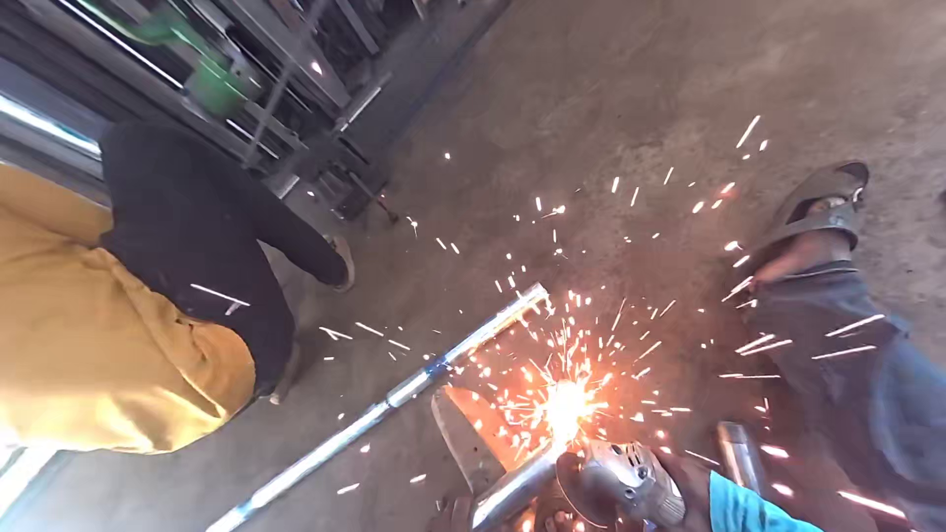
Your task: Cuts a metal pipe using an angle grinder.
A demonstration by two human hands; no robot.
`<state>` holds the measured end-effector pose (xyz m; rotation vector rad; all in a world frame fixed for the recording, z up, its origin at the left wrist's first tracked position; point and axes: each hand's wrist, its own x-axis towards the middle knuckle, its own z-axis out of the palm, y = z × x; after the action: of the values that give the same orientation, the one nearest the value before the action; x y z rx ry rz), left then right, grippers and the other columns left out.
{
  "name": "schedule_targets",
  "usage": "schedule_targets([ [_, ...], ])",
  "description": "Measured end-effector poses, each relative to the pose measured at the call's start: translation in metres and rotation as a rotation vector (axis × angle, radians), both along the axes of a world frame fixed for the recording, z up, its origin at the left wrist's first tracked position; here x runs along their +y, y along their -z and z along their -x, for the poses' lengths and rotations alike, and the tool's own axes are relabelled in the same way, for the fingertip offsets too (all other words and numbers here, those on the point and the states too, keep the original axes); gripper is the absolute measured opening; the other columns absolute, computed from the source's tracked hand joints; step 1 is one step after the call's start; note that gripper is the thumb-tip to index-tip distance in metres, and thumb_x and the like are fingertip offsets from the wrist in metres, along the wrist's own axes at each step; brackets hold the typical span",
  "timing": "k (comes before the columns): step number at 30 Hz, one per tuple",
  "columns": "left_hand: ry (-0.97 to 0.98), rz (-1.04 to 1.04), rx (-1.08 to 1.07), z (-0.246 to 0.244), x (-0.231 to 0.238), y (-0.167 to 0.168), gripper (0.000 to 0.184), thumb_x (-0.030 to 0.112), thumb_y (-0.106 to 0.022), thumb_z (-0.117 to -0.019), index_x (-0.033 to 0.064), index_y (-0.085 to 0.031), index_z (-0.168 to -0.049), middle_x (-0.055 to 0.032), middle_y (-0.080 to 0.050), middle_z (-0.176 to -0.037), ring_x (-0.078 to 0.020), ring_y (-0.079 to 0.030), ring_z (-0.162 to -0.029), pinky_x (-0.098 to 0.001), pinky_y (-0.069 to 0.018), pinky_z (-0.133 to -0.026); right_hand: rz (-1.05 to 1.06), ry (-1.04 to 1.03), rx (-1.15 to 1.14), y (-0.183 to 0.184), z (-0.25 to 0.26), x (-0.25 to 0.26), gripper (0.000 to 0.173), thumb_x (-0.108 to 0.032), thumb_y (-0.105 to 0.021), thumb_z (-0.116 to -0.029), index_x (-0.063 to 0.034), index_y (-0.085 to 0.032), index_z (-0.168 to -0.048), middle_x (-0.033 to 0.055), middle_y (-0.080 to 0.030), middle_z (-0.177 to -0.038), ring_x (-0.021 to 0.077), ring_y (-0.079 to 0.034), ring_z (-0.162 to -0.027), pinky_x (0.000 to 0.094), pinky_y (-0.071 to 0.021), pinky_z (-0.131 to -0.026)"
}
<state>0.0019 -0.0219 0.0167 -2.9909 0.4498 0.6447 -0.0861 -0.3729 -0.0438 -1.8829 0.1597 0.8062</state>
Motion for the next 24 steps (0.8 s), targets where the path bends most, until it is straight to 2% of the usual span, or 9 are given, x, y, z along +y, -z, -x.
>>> schedule_targets([
  [1,0.054,0.035,-0.084,0.000,0.023,0.024,0.069,0.060,-0.074,-0.0830,-0.0007,-0.071,-0.116,-0.0224,-0.075,-0.101,-0.0421,-0.075,-0.088,-0.0592,-0.0603,-0.076,0.025,0.000,0.003,0.000,-0.001,0.001,0.101,-0.032,-0.094,-0.0638,-0.0018,-0.047,-0.147,0.0208,-0.066,-0.130,0.0322,-0.065,-0.122,0.0513,-0.0501,-0.107],
  [2,0.061,0.038,-0.086,-0.001,0.031,0.032,0.072,0.063,-0.072,-0.0834,0.0012,-0.070,-0.119,-0.0215,-0.075,-0.103,-0.0415,-0.075,-0.090,-0.0595,-0.0598,-0.077,0.053,-0.013,0.009,0.002,-0.002,0.002,0.103,-0.033,-0.093,-0.0632,-0.0009,-0.045,-0.148,0.0217,-0.065,-0.131,0.0337,-0.064,-0.122,0.0528,-0.0493,-0.107],
  [4,0.013,0.025,-0.012,-0.002,0.029,0.029,0.073,0.063,-0.072,-0.0846,0.0018,-0.069,-0.125,-0.0222,-0.074,-0.112,-0.0416,-0.073,-0.099,-0.0607,-0.0581,-0.085,0.097,-0.024,0.012,0.014,0.000,0.004,0.107,-0.041,-0.091,-0.0622,0.0003,-0.043,-0.149,0.0234,-0.064,-0.131,0.0366,-0.063,-0.122,0.0562,-0.0492,-0.105],
  [8,-0.039,0.038,0.026,-0.002,0.023,0.022,0.074,0.061,-0.076,-0.0830,0.0026,-0.067,-0.129,-0.0226,-0.071,-0.121,-0.0428,-0.070,-0.110,-0.0601,-0.0552,-0.094,0.005,0.047,0.048,0.006,0.001,0.004,0.102,-0.036,-0.094,-0.0650,-0.0014,-0.046,-0.148,0.0210,-0.065,-0.131,0.0317,-0.063,-0.124,0.0495,-0.0486,-0.110],
  [13,0.033,0.104,0.026,-0.007,0.022,0.016,0.074,0.059,-0.076,-0.0835,-0.0025,-0.068,-0.124,-0.0259,-0.073,-0.111,-0.0456,-0.072,-0.100,-0.0604,-0.0581,-0.088,-0.018,0.057,-0.010,0.002,0.004,0.007,0.097,-0.034,-0.093,-0.0656,-0.0007,-0.049,-0.145,0.0207,-0.068,-0.125,0.0315,-0.066,-0.118,0.0510,-0.0510,-0.106],
  [17,0.080,0.162,-0.069,-0.006,0.035,0.034,0.071,0.059,-0.077,-0.0816,-0.0008,-0.070,-0.118,-0.0239,-0.075,-0.104,-0.0425,-0.075,-0.091,-0.0605,-0.0602,-0.079,0.025,0.050,0.003,-0.004,0.001,0.009,0.105,-0.032,-0.093,-0.0637,0.0034,-0.043,-0.149,0.0238,-0.063,-0.134,0.0342,-0.062,-0.125,0.0508,-0.0476,-0.110],
  [21,-0.068,-0.011,0.076,-0.006,0.010,0.005,0.075,0.061,-0.074,-0.0839,0.0009,-0.067,-0.129,-0.0252,-0.071,-0.120,-0.0455,-0.070,-0.108,-0.0627,-0.0548,-0.094,0.051,0.061,-0.001,0.011,0.002,0.011,0.106,-0.039,-0.093,-0.0617,-0.0011,-0.046,-0.148,0.0201,-0.065,-0.132,0.0304,-0.064,-0.123,0.0496,-0.0498,-0.107],
  [23,-0.070,-0.008,0.118,-0.010,0.015,0.009,0.078,0.063,-0.074,-0.0843,0.0004,-0.066,-0.130,-0.0260,-0.071,-0.120,-0.0461,-0.070,-0.108,-0.0635,-0.0550,-0.093,0.004,0.095,0.029,0.007,0.001,0.011,0.107,-0.035,-0.094,-0.0628,-0.0018,-0.042,-0.150,0.0210,-0.064,-0.133,0.0311,-0.063,-0.124,0.0501,-0.0485,-0.109],
  [24,-0.024,0.033,0.035,-0.008,0.025,0.022,0.076,0.063,-0.074,-0.0824,0.0010,-0.068,-0.125,-0.0245,-0.073,-0.113,-0.0445,-0.072,-0.101,-0.0629,-0.0577,-0.086,-0.019,0.127,-0.005,0.013,0.005,0.012,0.107,-0.034,-0.095,-0.0619,-0.0031,-0.043,-0.150,0.0188,-0.066,-0.131,0.0286,-0.065,-0.122,0.0483,-0.0505,-0.108],
])
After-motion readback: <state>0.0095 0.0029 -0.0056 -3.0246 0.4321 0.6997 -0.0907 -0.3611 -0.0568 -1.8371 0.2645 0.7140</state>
